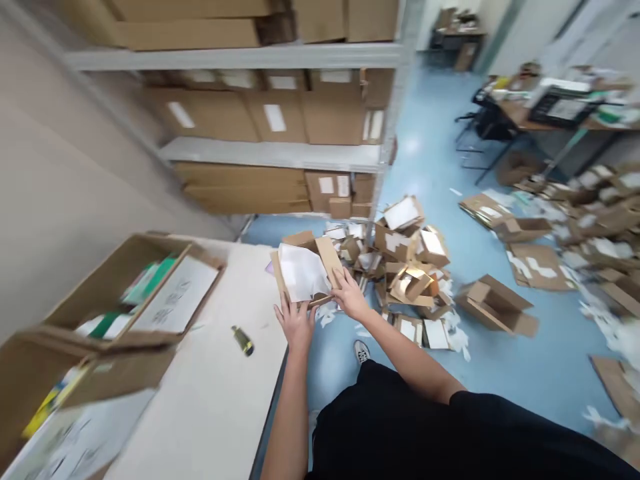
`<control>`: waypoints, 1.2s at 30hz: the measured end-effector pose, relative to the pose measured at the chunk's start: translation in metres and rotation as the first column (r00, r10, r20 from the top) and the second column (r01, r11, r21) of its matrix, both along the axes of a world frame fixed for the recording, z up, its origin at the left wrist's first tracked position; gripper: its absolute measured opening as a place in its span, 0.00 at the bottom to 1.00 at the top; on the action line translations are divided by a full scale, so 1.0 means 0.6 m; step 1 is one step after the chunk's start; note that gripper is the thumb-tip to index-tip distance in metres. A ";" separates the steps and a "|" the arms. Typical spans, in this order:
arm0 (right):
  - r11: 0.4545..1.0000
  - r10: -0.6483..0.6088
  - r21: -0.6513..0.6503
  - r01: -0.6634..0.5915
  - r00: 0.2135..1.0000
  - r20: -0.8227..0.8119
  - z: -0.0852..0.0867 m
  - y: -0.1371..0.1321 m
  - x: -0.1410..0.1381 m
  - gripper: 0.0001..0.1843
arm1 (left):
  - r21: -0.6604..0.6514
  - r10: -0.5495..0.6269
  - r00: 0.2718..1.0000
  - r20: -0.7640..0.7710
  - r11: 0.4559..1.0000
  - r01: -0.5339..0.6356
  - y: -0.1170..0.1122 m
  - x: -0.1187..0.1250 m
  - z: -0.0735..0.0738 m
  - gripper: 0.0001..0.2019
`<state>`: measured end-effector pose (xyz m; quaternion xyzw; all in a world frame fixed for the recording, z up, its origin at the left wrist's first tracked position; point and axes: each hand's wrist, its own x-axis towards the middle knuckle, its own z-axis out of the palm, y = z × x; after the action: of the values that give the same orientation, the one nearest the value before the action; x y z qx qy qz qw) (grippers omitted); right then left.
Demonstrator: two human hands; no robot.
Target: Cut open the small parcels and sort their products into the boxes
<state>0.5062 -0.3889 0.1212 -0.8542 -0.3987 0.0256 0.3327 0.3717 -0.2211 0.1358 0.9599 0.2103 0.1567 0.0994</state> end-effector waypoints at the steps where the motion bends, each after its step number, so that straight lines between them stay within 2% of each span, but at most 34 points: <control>1: 0.995 -0.097 -0.015 0.098 0.995 0.016 0.005 -0.046 0.028 0.11 | -0.009 -0.083 0.997 -0.005 0.996 0.083 -0.029 0.054 0.000 0.14; 3: 0.958 -0.282 -0.034 0.283 0.958 0.050 0.016 -0.140 0.071 0.10 | -0.029 -0.250 0.968 -0.010 0.968 0.249 -0.097 0.152 0.002 0.14; 5: 0.901 -0.428 -0.039 0.432 0.900 0.081 0.026 -0.228 0.102 0.09 | -0.042 -0.400 0.916 -0.002 0.916 0.400 -0.171 0.236 0.011 0.14; 7: 0.832 -0.547 -0.038 0.554 0.829 0.116 0.034 -0.307 0.129 0.10 | -0.051 -0.526 0.850 0.021 0.849 0.527 -0.246 0.308 0.025 0.14; 9: 0.737 -0.663 -0.035 0.675 0.731 0.161 0.038 -0.376 0.160 0.15 | -0.051 -0.624 0.780 0.049 0.778 0.626 -0.313 0.366 0.044 0.16; 11: 0.619 -0.767 -0.035 0.785 0.613 0.191 0.036 -0.433 0.192 0.25 | -0.046 -0.678 0.731 0.079 0.730 0.682 -0.366 0.407 0.064 0.22; 13: 0.532 -0.827 -0.054 0.845 0.532 0.184 0.029 -0.476 0.219 0.34 | -0.045 -0.697 0.709 0.110 0.709 0.704 -0.397 0.431 0.080 0.27; 15: 0.515 -0.839 -0.071 0.854 0.520 0.161 0.017 -0.499 0.236 0.35 | -0.055 -0.702 0.700 0.130 0.700 0.712 -0.406 0.435 0.087 0.29; 17: 0.548 -0.823 -0.053 0.835 0.550 0.143 0.001 -0.499 0.240 0.31 | -0.077 -0.704 0.700 0.121 0.697 0.713 -0.395 0.427 0.083 0.28; 21: 0.642 -0.765 0.044 0.766 0.636 0.098 -0.019 -0.440 0.230 0.24 | -0.132 -0.673 0.739 0.030 0.730 0.670 -0.335 0.389 0.053 0.26; 23: 0.699 -0.715 0.081 0.710 0.694 0.082 -0.017 -0.392 0.229 0.23 | -0.146 -0.633 0.774 -0.002 0.766 0.626 -0.295 0.367 0.041 0.25; 26: 0.794 -0.607 0.129 0.595 0.789 0.098 -0.001 -0.307 0.238 0.23 | -0.143 -0.530 0.848 -0.005 0.839 0.524 -0.228 0.327 0.038 0.24; 31: 0.927 -0.358 0.170 0.333 0.922 0.147 0.036 -0.127 0.238 0.23 | -0.125 -0.285 0.958 0.030 0.950 0.287 -0.105 0.224 0.055 0.25; 33: 0.963 -0.233 0.173 0.205 0.960 0.158 0.048 -0.043 0.216 0.25 | -0.123 -0.161 0.986 0.032 0.979 0.163 -0.054 0.167 0.062 0.25; 36: 0.988 -0.022 0.155 -0.003 0.987 0.161 0.064 0.085 0.154 0.28 | -0.125 0.029 0.999 0.036 0.992 -0.025 0.021 0.066 0.069 0.26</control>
<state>0.5985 -0.3377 0.1599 -0.8269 -0.4212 -0.0766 0.3647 0.4110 -0.2084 0.1775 0.9458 0.2307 0.1628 0.1607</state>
